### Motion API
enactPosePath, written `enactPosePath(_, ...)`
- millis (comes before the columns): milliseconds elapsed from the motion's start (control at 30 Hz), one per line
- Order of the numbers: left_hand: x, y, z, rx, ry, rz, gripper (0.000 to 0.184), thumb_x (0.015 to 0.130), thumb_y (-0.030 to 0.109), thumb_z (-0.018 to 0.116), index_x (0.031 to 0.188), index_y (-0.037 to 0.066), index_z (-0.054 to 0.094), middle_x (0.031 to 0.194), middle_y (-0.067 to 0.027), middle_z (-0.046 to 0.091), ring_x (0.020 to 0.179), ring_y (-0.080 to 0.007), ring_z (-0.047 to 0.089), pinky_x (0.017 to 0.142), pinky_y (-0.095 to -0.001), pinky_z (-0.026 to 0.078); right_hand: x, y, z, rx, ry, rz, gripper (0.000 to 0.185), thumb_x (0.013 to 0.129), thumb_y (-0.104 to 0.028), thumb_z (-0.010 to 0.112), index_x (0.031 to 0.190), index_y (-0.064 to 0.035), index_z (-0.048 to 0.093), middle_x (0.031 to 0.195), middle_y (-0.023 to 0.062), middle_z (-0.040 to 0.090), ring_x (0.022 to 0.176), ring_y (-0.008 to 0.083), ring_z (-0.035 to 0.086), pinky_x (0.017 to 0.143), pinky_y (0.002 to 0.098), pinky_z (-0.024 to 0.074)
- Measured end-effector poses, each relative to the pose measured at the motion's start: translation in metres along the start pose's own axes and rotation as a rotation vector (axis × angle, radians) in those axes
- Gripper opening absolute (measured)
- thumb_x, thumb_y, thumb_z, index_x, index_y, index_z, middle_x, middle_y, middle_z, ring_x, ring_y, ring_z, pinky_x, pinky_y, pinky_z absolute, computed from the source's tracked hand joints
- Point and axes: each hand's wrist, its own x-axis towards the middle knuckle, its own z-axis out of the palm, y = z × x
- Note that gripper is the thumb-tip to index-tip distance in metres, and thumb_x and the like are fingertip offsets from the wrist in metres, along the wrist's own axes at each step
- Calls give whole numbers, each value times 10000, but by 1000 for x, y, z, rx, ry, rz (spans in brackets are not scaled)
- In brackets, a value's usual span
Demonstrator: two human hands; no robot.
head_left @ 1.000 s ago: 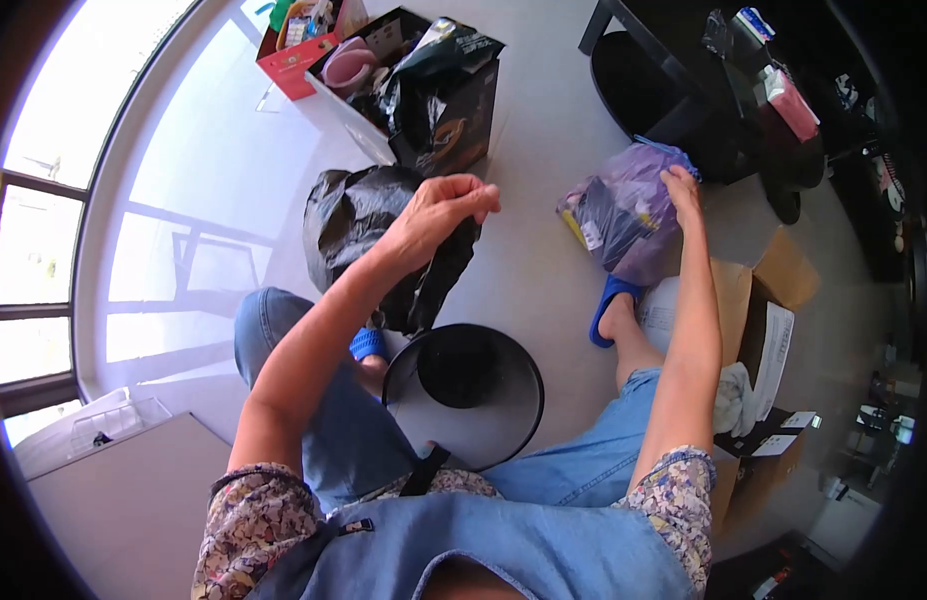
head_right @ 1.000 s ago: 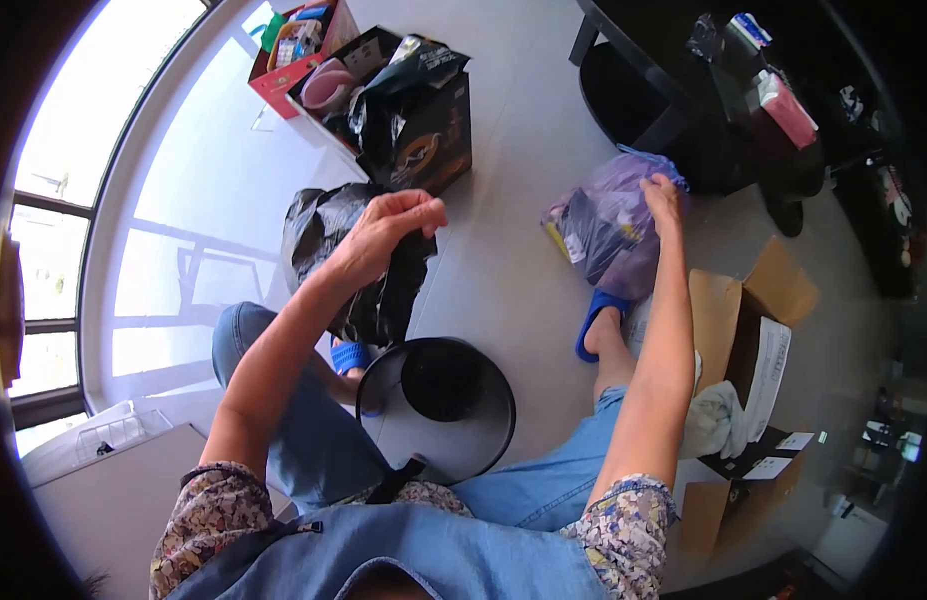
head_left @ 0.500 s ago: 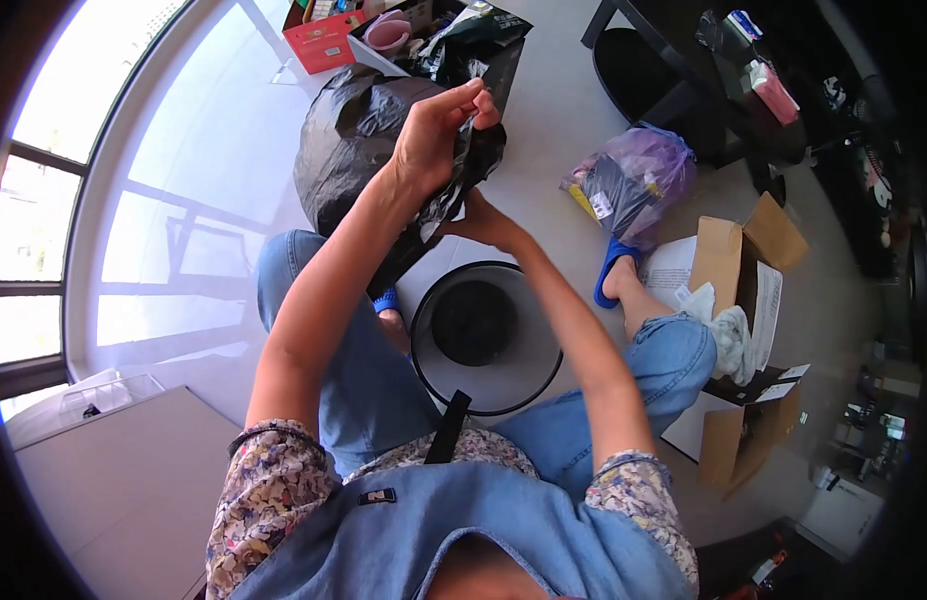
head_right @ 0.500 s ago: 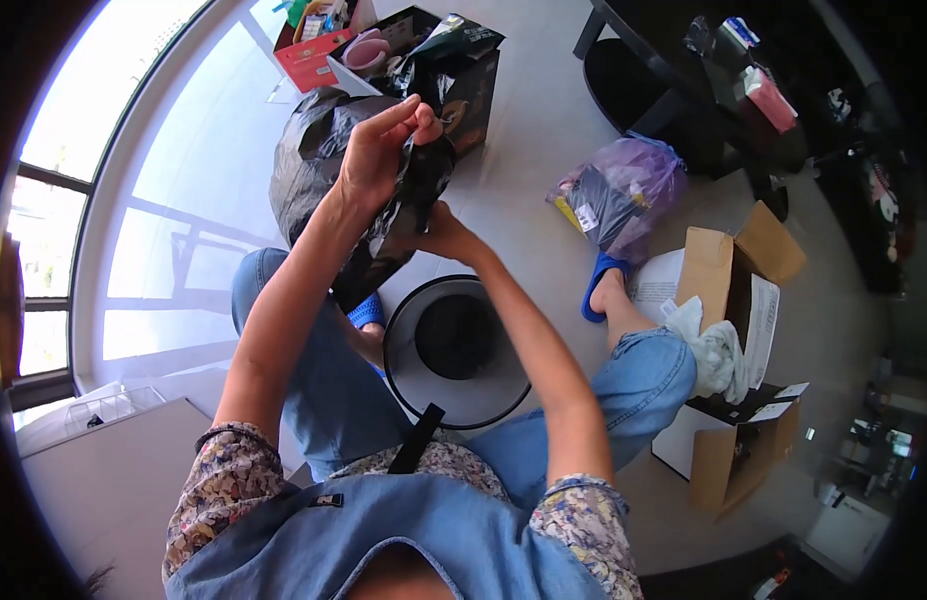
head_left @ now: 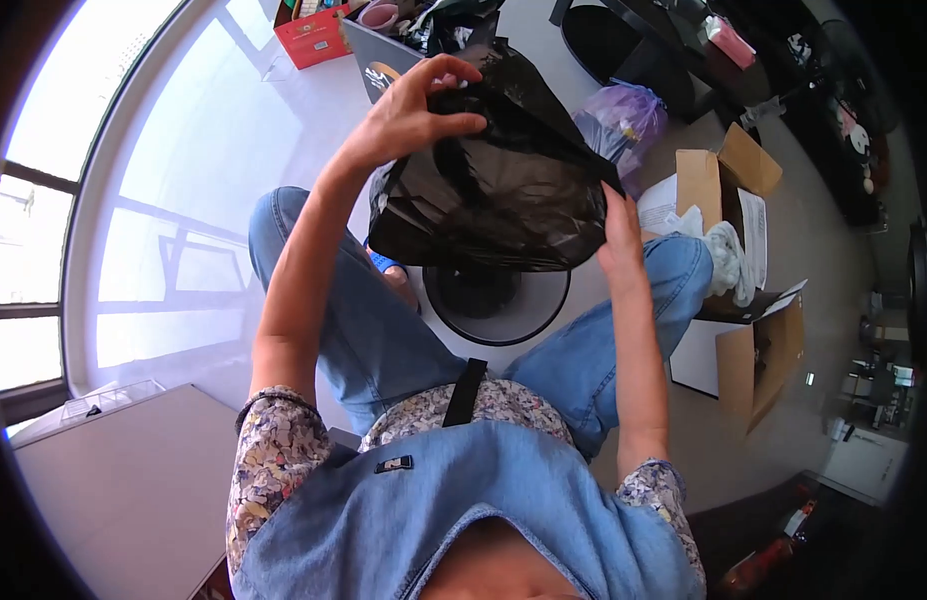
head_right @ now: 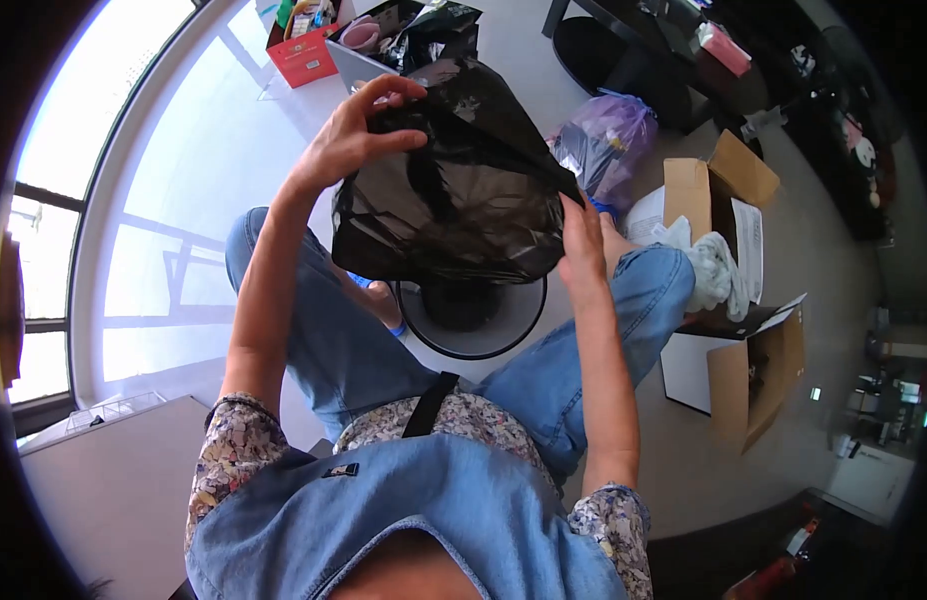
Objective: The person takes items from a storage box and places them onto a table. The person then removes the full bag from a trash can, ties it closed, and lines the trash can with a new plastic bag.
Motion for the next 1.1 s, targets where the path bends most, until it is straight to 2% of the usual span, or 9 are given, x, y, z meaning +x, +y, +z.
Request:
enactPosePath(333, -106, 6, 97, 263, -177, -60, 544, 733, 120, 638, 1248, 103, 466, 1140, -162, 443, 1005, -323, 512, 862, -365, 422, -151, -27, -42, -488, -211, -109, 454, 784, -14, 487, 1235, 26, 451, 1080, 65, 572, 995, 111, 512, 881, 226, 384)
enactPosePath(467, -134, -7, 118, 273, -278, -111, 244, 827, 188, 501, 928, -13, 594, 910, -215, 557, 914, -352, 547, 786, -397, 427, -175, -1, -49, -736, -321, -96, 501, 762, -90, 562, 1228, 34, 428, 1017, 114, 587, 884, 130, 543, 800, 257, 427)
enactPosePath(567, -142, 23, 107, 406, -606, -316, 290, 829, 243, 489, 815, -27, 595, 802, -230, 580, 816, -378, 567, 729, -438, 424, -185, 15, -49, -876, -424, -163, 403, 743, -139, 544, 1104, 33, 497, 848, 266, 570, 837, 426, 543, 715, 353, 445)
enactPosePath(633, -151, 20, 107, 464, -587, -230, 329, 832, 276, 476, 781, -28, 590, 715, -244, 573, 714, -405, 568, 688, -463, 423, -203, -1, -31, -1067, -430, -246, 311, 779, -235, 507, 947, 24, 546, 741, 267, 532, 783, 446, 517, 645, 389, 430)
enactPosePath(700, -147, 24, 108, 470, -547, -337, 300, 792, 238, 506, 744, -35, 620, 874, -218, 601, 877, -351, 565, 764, -436, 408, -195, 8, -37, -1128, -389, -247, 294, 792, -243, 502, 901, 26, 549, 729, 265, 533, 770, 442, 519, 639, 404, 425)
enactPosePath(800, -137, 14, 116, 517, -176, 135, 260, 659, 208, 551, 572, -25, 626, 1216, -78, 532, 1215, -293, 333, 954, -423, 278, -161, 34, -45, -1258, -210, -245, 328, 840, -302, 486, 823, 9, 589, 742, 245, 570, 776, 425, 540, 650, 458, 429)
enactPosePath(900, -120, -8, 140, 629, -354, 222, 253, 668, 185, 533, 686, -31, 663, 1207, -111, 540, 1239, -298, 328, 997, -411, 248, -118, 60, -47, -1448, -178, -187, 388, 855, -390, 478, 828, -34, 630, 792, 225, 607, 804, 406, 568, 691, 476, 449)
enactPosePath(1033, -117, -106, 201, 476, -844, -405, 389, 766, 277, 452, 880, -42, 641, 1012, -202, 610, 1019, -341, 545, 867, -410, 410, -80, 81, -38, -1520, -73, 50, 386, 808, -450, 526, 921, -101, 646, 875, 200, 629, 870, 375, 589, 755, 436, 459)
enactPosePath(1100, -131, -131, 205, 398, -956, -283, 422, 798, 314, 424, 907, -40, 627, 962, -233, 610, 914, -384, 580, 804, -427, 445, -73, 82, -45, -1488, -65, 111, 451, 760, -482, 574, 995, -102, 641, 941, 185, 632, 943, 346, 584, 809, 399, 454)
